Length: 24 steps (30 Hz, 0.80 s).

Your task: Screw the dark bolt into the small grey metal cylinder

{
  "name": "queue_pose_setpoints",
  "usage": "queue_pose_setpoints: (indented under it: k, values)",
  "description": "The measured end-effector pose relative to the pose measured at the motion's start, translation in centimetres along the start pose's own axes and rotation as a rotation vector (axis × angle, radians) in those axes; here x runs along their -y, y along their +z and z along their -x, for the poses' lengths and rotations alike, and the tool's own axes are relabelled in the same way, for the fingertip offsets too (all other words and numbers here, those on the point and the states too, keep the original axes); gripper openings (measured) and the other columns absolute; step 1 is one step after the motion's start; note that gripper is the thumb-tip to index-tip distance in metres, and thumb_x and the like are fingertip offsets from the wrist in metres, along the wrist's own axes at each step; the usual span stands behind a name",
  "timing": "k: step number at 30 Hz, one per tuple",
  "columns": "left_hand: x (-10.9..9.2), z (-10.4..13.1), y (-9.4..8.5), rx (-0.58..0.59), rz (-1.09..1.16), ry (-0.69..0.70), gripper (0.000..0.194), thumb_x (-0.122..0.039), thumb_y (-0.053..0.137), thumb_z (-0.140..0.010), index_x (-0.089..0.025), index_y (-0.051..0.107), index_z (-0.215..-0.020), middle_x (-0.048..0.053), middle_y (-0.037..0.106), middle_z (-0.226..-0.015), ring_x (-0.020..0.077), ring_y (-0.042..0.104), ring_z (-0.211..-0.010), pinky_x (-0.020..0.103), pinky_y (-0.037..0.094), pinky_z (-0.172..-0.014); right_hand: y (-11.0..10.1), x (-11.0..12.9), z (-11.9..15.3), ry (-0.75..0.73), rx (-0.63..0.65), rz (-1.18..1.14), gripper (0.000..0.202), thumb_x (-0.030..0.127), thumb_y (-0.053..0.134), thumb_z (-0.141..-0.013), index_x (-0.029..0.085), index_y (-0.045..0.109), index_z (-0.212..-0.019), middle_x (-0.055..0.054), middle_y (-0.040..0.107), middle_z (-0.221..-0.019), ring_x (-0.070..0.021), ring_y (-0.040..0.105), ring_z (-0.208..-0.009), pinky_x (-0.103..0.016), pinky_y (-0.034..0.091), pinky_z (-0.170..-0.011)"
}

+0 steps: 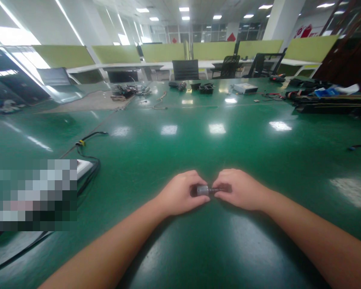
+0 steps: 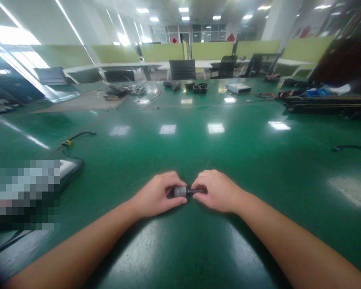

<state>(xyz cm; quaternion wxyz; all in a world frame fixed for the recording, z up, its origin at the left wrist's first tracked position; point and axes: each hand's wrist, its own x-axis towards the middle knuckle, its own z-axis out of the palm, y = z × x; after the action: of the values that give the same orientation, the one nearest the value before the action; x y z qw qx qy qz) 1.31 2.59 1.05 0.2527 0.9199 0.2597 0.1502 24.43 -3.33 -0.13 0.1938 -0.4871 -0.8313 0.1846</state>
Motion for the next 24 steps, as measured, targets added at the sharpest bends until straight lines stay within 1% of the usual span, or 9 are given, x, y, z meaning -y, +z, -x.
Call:
queue_pose_setpoints:
  k: [6,15,24]
  values:
    - [0.1,0.0,-0.1,0.004,-0.001,0.000,0.025,-0.035,0.077,-0.081,-0.018,0.074,-0.098,0.004,0.067,-0.087,0.0175,0.061,-0.078,0.026,0.044,-0.066,-0.3,0.2,0.1,0.024,0.008,-0.005,0.008,0.024,0.071,-0.085,0.022,0.075,-0.092,-0.002,0.069,-0.084,-0.0170,0.061,-0.081,-0.031,0.042,-0.075]
    - [0.2,0.1,0.1,0.004,0.001,-0.005,0.026,-0.034,0.078,-0.080,-0.018,0.074,-0.100,0.003,0.066,-0.087,0.0171,0.060,-0.078,0.026,0.043,-0.066,-0.5,0.1,0.3,0.065,-0.002,-0.015,0.006,0.022,0.073,-0.082,0.021,0.074,-0.087,0.000,0.067,-0.080,-0.0144,0.058,-0.073,-0.027,0.040,-0.068]
    - [0.0,0.0,-0.1,0.005,-0.010,-0.006,0.024,-0.034,0.078,-0.080,-0.018,0.074,-0.098,0.003,0.065,-0.084,0.0168,0.060,-0.076,0.025,0.042,-0.064,-1.1,0.0,0.5,0.070,0.016,-0.013,0.008,0.020,0.074,-0.080,0.021,0.075,-0.088,0.000,0.068,-0.080,-0.0140,0.059,-0.071,-0.027,0.041,-0.067]
